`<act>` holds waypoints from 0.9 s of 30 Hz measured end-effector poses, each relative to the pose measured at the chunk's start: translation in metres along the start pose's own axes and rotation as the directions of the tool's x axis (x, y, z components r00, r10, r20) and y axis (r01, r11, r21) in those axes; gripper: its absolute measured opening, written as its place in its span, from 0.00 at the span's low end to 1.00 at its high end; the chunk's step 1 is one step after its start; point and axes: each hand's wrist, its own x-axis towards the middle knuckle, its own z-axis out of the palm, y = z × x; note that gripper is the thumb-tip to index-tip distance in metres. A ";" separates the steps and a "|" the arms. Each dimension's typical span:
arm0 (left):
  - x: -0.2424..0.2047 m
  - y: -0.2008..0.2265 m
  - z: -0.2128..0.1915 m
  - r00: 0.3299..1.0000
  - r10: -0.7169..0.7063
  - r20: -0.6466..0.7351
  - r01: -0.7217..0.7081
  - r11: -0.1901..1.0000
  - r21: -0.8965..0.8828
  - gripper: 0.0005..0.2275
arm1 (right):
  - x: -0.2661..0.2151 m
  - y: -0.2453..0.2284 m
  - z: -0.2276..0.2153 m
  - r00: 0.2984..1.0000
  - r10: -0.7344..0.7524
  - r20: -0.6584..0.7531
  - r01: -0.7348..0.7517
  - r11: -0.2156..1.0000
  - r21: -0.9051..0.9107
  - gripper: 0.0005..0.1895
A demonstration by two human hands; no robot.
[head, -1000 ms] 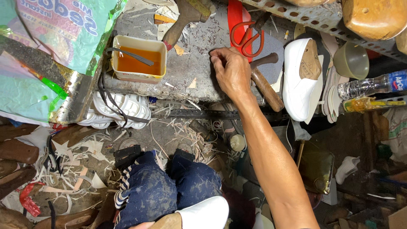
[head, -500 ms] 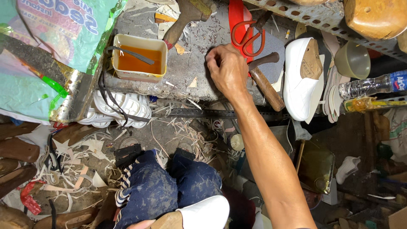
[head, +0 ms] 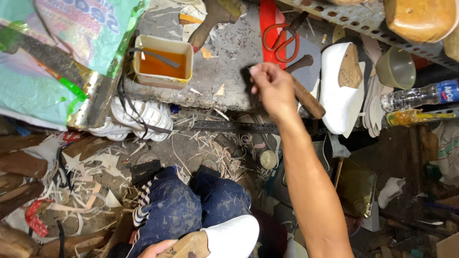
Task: The person sits on the floor and uses a hammer to tap a white shoe upper onto a wooden shoe last. They repeatedly adjust the shoe and hammer to secure the upper around the last.
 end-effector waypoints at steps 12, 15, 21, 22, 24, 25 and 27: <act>-0.104 0.039 0.010 0.597 0.582 -0.552 -0.570 0.792 0.219 0.19 | -0.262 -0.009 -0.025 0.822 0.120 0.557 -0.570 0.188 0.800 0.06; -0.120 0.047 0.010 0.574 0.634 -0.519 -0.613 0.752 0.242 0.19 | -0.305 -0.014 -0.021 0.826 0.169 0.538 -0.563 0.201 0.801 0.07; -0.131 0.049 0.012 0.494 0.698 -0.518 -0.698 0.674 0.242 0.17 | -0.386 -0.021 0.013 0.922 0.314 0.227 -0.374 0.876 0.305 0.05; -0.132 0.047 0.012 0.506 0.684 -0.526 -0.686 0.688 0.236 0.17 | -0.395 -0.019 0.024 0.915 0.322 0.245 -0.387 0.871 0.301 0.05; -0.133 0.044 0.013 0.445 0.753 -0.485 -0.741 0.613 0.273 0.16 | -0.417 -0.018 0.045 0.958 0.229 0.175 -0.254 0.957 0.142 0.04; -0.133 0.043 0.013 0.460 0.745 -0.484 -0.737 0.624 0.261 0.16 | -0.420 -0.018 0.053 0.953 0.243 0.182 -0.269 0.954 0.134 0.04; -0.133 0.043 0.012 0.407 0.782 -0.472 -0.772 0.571 0.279 0.16 | -0.424 -0.018 0.067 0.987 0.149 0.055 -0.146 0.988 -0.058 0.08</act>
